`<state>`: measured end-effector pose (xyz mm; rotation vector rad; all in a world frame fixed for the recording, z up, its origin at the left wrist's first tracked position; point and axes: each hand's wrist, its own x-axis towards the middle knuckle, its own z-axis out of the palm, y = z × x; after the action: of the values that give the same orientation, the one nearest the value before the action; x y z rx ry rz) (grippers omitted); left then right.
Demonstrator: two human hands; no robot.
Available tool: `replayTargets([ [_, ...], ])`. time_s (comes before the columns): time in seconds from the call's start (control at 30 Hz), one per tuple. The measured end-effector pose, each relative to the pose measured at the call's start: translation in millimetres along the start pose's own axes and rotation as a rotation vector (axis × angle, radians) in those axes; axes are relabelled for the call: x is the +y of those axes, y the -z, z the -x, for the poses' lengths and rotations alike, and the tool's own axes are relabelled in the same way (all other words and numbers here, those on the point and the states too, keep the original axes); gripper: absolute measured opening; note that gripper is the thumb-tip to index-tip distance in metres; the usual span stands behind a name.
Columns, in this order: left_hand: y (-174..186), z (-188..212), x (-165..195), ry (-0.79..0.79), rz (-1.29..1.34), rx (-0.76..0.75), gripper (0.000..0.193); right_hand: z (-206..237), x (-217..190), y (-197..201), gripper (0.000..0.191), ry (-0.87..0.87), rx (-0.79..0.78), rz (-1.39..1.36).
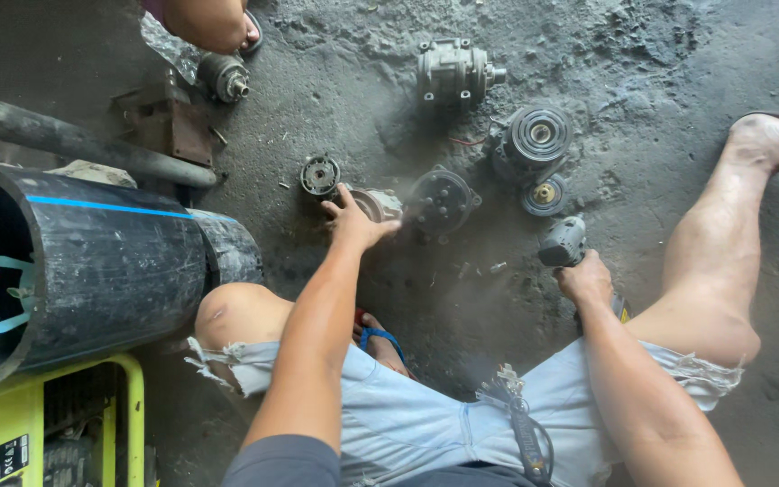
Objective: The person disassembles a mechanical component, likely an alternator or starter motor, using a power drill and wrench. They remove bolts and separate parts, placing them on the floor.
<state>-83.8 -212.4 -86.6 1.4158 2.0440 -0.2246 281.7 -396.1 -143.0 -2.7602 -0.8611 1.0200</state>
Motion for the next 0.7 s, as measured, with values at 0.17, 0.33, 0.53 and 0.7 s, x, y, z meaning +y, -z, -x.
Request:
replayTargets([
  [0.17, 9.1, 12.9, -0.7, -0.01, -0.012, 0.072, 0.133, -6.1, 5.3, 1.4, 0.068, 0.003, 0.0, -0.007],
  [0.33, 25.0, 12.5, -2.2, -0.087, -0.046, 0.11, 0.131, -7.4, 7.5, 4.3, 0.066, -0.041, -0.004, -0.052],
  [0.53, 91.7, 6.0, -19.9, -0.333, 0.435, 0.006, 0.104, 0.9, 6.2, 4.1, 0.064, -0.024, -0.004, -0.054],
  [0.7, 127.0, 38.7, -20.9, -0.246, 0.836, -0.195, 0.083, 0.8, 9.9, -1.3, 0.053, -0.027, 0.027, -0.038],
])
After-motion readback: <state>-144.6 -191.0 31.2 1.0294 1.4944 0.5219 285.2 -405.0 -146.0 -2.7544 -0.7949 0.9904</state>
